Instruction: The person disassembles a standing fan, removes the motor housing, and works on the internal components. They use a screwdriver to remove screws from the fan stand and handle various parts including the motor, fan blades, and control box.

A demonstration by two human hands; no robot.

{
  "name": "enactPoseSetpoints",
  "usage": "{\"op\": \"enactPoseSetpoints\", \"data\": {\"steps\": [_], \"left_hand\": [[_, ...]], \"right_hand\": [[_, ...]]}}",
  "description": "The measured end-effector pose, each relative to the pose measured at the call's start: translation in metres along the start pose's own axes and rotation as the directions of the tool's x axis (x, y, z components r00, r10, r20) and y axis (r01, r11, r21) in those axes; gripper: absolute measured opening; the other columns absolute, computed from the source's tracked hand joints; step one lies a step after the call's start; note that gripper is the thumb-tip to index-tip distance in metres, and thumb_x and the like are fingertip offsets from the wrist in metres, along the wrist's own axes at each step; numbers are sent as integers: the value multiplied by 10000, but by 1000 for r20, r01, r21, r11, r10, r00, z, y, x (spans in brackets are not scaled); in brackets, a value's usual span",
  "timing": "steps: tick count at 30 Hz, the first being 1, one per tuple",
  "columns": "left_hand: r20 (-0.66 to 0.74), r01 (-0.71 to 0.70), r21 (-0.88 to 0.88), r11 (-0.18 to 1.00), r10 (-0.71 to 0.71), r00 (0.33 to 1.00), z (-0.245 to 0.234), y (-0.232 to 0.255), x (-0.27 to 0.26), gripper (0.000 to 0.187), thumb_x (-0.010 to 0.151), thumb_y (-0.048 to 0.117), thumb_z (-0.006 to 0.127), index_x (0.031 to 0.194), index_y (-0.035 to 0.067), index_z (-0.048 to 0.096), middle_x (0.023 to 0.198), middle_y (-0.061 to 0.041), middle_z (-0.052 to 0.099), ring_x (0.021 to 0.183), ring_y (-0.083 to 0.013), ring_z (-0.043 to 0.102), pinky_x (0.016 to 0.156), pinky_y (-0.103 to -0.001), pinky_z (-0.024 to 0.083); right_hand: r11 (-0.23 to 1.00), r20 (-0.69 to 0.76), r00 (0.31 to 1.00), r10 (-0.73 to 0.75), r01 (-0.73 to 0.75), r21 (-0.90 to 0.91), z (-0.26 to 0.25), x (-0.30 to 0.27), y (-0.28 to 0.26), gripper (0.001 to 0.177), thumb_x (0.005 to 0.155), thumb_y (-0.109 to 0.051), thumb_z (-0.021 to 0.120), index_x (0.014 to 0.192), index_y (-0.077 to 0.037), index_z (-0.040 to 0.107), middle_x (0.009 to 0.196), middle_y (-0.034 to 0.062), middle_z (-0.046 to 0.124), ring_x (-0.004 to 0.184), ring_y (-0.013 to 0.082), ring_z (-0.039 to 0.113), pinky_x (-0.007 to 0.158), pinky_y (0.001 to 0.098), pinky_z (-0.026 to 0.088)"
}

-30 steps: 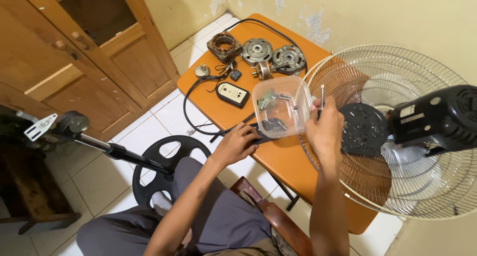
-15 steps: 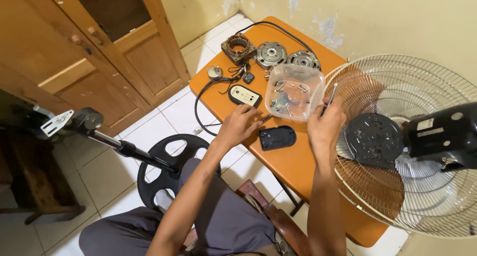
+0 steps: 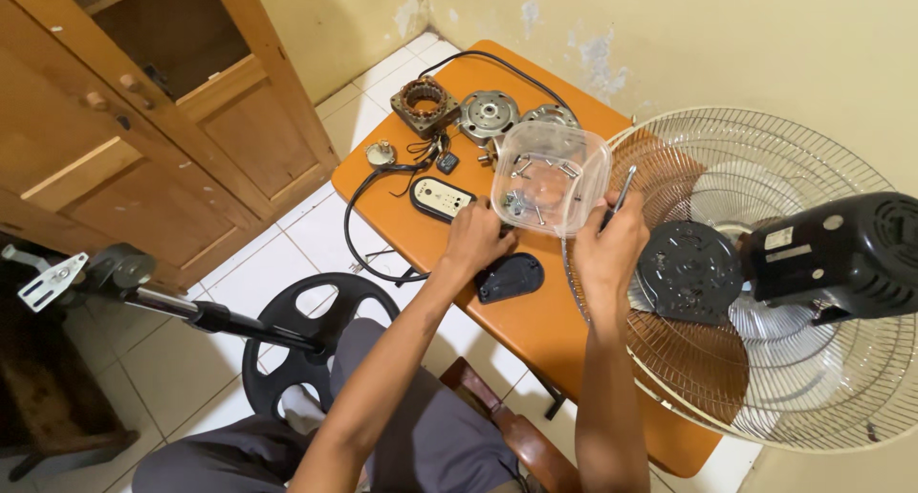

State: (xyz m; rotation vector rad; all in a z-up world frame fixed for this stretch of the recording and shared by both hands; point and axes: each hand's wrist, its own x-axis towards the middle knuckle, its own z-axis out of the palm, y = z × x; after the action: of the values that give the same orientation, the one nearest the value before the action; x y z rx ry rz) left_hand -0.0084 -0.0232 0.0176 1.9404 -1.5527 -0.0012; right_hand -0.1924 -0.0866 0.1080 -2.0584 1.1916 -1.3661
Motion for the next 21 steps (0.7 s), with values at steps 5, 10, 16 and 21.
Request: {"op": "enactPoseSetpoints", "data": {"steps": [5, 10, 16, 21], "left_hand": [[31, -12, 39, 999, 10, 999, -1, -5, -1, 495, 735, 345, 830, 962, -76, 706, 911, -281, 656, 866, -437, 678, 812, -486, 560], [79, -63, -19, 998, 65, 995, -28, -6, -5, 433, 722, 322, 776, 956, -41, 738, 943, -249, 688, 941, -423, 666, 879, -482, 536], [153, -118, -220, 968, 154, 976, -51, -13, -8, 379, 818, 288, 696, 997, -44, 733, 1004, -277, 678, 949, -437, 652, 903, -481, 527], [273, -46, -312, 949, 136, 952, -52, -21, -7, 353, 893, 272, 623, 995, -53, 714, 851, -273, 675, 822, -431, 656, 786, -475, 529]], "right_hand": [[1000, -18, 1000, 17, -17, 11, 0, 1, 5, 103, 981, 2, 623, 1040, 69, 570, 892, 257, 698, 839, 407, 721, 771, 471, 541], [1000, -25, 999, 20, -20, -2, 1, 0, 9, 106, 978, 1, 625, 1036, 72, 573, 894, 264, 698, 842, 416, 718, 774, 471, 542], [999, -15, 1000, 17, -16, 46, 8, -3, 5, 111, 982, -6, 618, 1051, 72, 582, 916, 263, 709, 876, 419, 726, 791, 469, 548], [998, 1, 1000, 22, -22, 52, 6, -3, -1, 116, 990, -14, 619, 1064, 73, 592, 910, 267, 712, 872, 418, 730, 789, 470, 546]]}}
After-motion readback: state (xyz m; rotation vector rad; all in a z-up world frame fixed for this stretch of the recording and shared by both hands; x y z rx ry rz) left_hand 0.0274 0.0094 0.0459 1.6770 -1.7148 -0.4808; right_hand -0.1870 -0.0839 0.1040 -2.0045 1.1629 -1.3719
